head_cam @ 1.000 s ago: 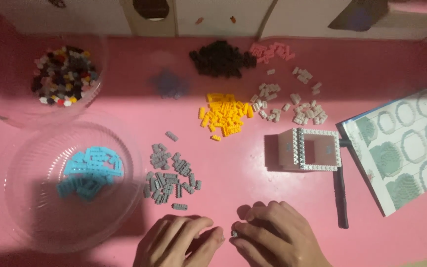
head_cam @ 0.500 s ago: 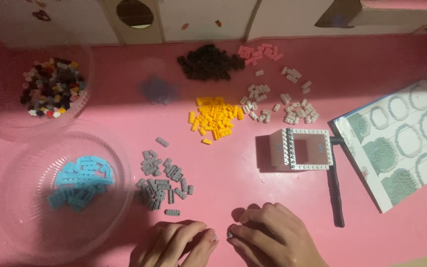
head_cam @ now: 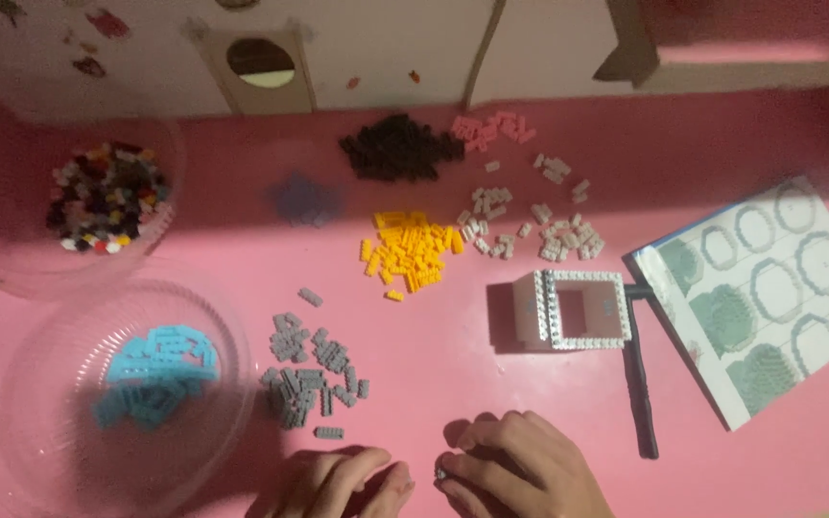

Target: Assembling a structure using small plastic building blocks on a pink surface, including the use of a small hammer.

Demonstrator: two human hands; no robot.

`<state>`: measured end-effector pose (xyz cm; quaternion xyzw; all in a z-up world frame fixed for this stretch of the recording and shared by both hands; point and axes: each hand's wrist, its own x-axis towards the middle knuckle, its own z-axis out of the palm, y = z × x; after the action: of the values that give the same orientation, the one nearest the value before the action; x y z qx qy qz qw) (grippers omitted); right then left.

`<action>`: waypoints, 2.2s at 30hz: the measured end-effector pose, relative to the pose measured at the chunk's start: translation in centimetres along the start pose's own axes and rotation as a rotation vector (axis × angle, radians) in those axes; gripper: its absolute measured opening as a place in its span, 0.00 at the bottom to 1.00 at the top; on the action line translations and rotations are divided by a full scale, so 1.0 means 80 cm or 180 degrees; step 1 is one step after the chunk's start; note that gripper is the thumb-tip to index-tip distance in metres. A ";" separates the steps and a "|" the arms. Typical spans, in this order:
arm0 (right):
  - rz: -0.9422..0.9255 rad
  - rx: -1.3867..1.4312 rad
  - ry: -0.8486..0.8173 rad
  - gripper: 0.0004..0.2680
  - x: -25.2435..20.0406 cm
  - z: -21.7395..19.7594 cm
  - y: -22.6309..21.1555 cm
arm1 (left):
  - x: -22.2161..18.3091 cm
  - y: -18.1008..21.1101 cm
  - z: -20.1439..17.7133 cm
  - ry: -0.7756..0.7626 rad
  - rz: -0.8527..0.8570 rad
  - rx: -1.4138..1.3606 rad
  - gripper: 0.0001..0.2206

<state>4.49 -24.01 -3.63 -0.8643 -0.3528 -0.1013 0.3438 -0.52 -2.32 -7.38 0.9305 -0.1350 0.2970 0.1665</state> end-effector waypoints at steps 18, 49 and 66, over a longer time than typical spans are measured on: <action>0.0293 -0.0182 -0.0086 0.08 -0.004 -0.002 -0.010 | 0.017 -0.005 0.010 0.0063 0.0958 0.0224 0.06; 0.2342 0.0243 0.0131 0.14 0.076 -0.087 0.105 | 0.175 0.036 0.135 -0.0918 -0.0219 -0.2690 0.36; 0.2198 0.0957 0.1760 0.08 -0.020 -0.059 -0.002 | 0.173 0.034 0.110 -0.1046 -0.0305 -0.2552 0.34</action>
<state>3.54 -27.94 -0.73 -0.8123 0.0496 -0.1553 0.5600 13.89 -10.33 -5.24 0.8324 -0.2210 0.0611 0.5045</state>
